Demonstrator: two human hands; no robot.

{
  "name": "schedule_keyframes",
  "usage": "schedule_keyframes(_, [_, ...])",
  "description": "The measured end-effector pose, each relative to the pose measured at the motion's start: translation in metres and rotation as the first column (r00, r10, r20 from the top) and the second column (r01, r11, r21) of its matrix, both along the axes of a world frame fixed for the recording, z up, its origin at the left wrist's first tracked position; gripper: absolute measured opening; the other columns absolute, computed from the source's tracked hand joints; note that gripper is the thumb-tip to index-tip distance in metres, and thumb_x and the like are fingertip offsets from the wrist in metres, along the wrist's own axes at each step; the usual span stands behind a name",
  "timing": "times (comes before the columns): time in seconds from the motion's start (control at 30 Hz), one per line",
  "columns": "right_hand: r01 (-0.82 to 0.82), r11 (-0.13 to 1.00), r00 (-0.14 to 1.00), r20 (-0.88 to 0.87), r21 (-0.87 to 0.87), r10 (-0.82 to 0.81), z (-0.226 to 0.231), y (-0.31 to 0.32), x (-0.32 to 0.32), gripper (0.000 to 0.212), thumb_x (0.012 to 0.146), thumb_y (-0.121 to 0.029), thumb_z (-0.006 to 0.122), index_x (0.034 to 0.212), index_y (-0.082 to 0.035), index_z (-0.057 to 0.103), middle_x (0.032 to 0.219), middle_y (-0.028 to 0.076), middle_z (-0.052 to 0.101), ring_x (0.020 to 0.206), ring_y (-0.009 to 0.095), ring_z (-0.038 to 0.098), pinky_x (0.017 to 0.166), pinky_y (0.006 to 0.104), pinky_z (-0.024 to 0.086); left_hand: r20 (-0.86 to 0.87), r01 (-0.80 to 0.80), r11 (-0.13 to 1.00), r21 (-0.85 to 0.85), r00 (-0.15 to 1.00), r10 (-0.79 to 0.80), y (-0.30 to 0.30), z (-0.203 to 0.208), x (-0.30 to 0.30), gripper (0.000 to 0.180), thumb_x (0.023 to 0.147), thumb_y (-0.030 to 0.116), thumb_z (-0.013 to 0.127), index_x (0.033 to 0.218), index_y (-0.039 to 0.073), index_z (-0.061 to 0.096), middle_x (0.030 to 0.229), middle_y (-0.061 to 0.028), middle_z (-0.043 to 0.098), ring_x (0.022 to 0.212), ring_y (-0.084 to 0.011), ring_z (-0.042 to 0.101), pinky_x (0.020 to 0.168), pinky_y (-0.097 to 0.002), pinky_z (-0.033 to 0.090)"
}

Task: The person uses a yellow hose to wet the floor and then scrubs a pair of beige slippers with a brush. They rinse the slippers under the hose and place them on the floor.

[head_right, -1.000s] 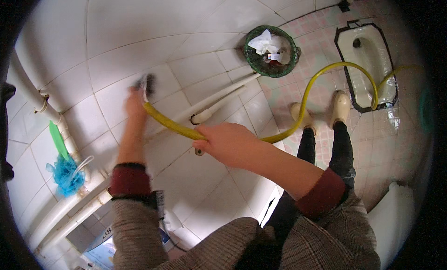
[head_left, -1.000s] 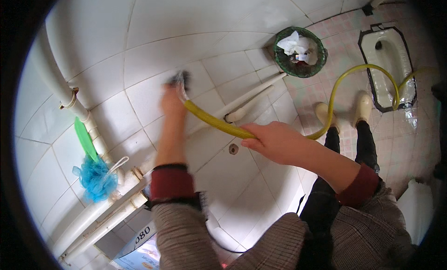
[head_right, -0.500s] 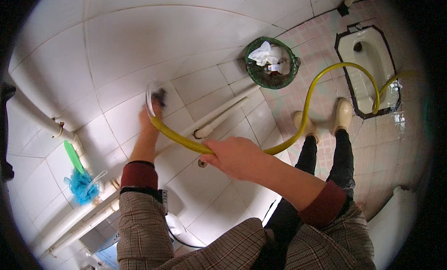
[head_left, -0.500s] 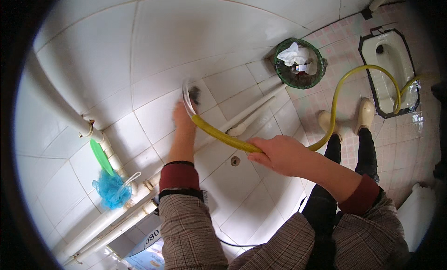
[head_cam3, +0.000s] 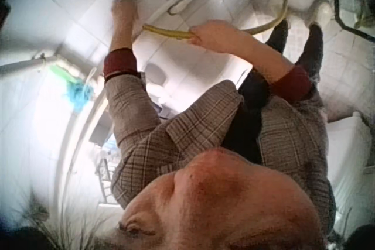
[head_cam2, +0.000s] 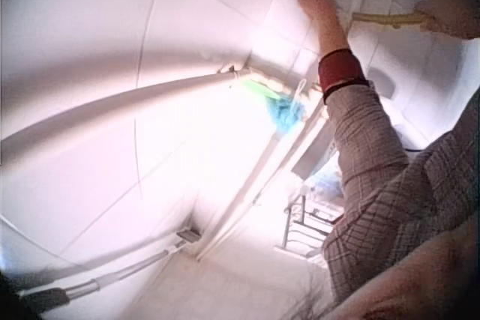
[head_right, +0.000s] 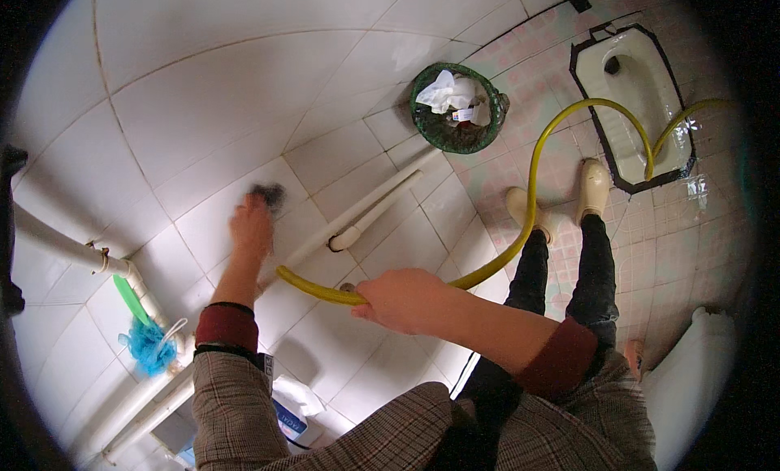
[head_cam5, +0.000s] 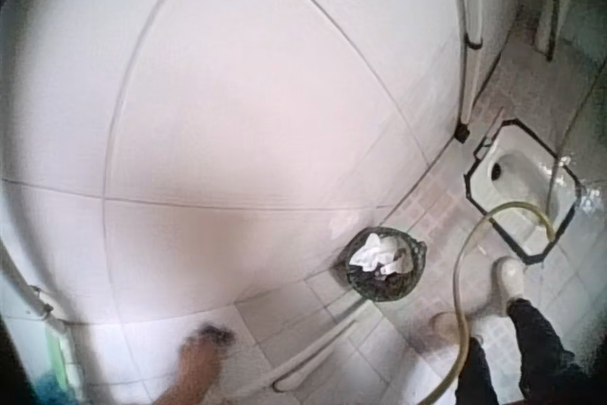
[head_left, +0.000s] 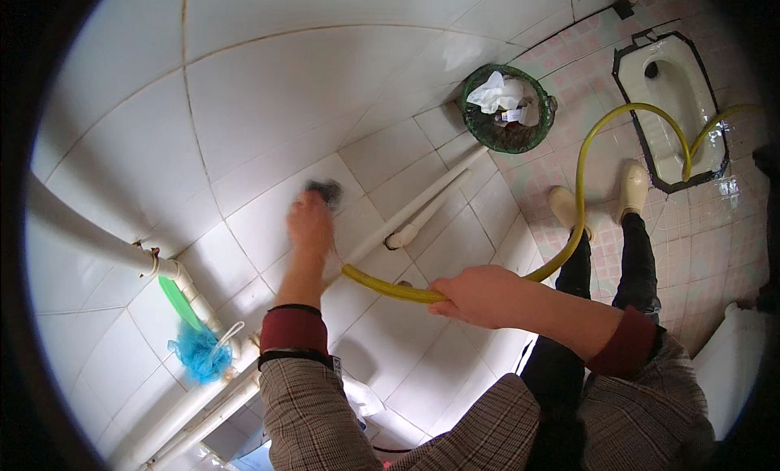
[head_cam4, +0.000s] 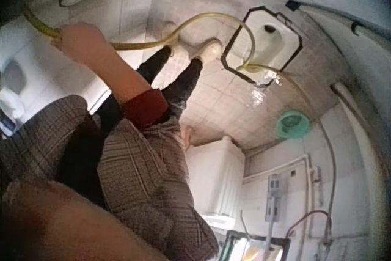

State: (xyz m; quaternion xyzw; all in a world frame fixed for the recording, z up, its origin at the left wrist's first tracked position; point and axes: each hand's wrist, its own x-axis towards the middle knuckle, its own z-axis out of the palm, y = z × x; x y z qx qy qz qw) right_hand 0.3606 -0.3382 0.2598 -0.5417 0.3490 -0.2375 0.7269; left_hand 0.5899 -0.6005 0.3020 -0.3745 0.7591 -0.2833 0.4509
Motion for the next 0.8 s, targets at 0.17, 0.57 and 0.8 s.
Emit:
schedule_keyframes(0.17, [0.031, 0.999, 0.999, -0.011, 0.017, -0.031, -0.006, 0.001, 0.000, 0.038, 0.097, -0.039, 0.043, 0.109, -0.006, 0.056, 0.078, 0.014, 0.064, 0.075, 0.033, 0.065, 0.070, 0.0461, 0.052, 0.014, 0.159, 0.987, -0.007, 0.987, -0.159, -0.017, 0.000, 0.015, 0.016, 0.089, 0.015, 0.049, 0.097, 0.004, 0.058, 0.094, -0.0112, 0.058, 0.086, -0.0275, 0.064, 0.066, -0.0400, 0.054])
schedule_keyframes(0.57, [-0.080, 0.981, 0.991, 0.088, -0.176, 0.097, 0.056, -0.026, 0.005, 0.039, 0.097, -0.042, 0.042, 0.111, -0.009, 0.058, 0.089, 0.014, 0.065, 0.086, 0.031, 0.064, 0.075, 0.0457, 0.050, 0.195, -0.224, 0.952, -0.206, 0.944, 0.265, 0.060, 0.189, 0.003, 0.040, 0.089, 0.011, 0.048, 0.129, 0.015, 0.048, 0.118, -0.0225, 0.050, 0.078, -0.0375, 0.067, 0.066, -0.0434, 0.056])
schedule_keyframes(0.8, [-0.019, 0.987, 0.999, 0.034, -0.158, 0.024, 0.049, -0.036, 0.009, 0.044, 0.095, -0.047, 0.045, 0.123, -0.015, 0.054, 0.081, 0.013, 0.065, 0.078, 0.035, 0.063, 0.073, 0.0463, 0.048, -0.264, -0.218, 0.854, -0.472, 0.959, 0.099, -0.016, 0.143, 0.008, 0.036, 0.091, 0.014, 0.047, 0.122, -0.003, 0.040, 0.114, -0.0227, 0.050, 0.077, -0.0391, 0.066, 0.068, -0.0447, 0.056])
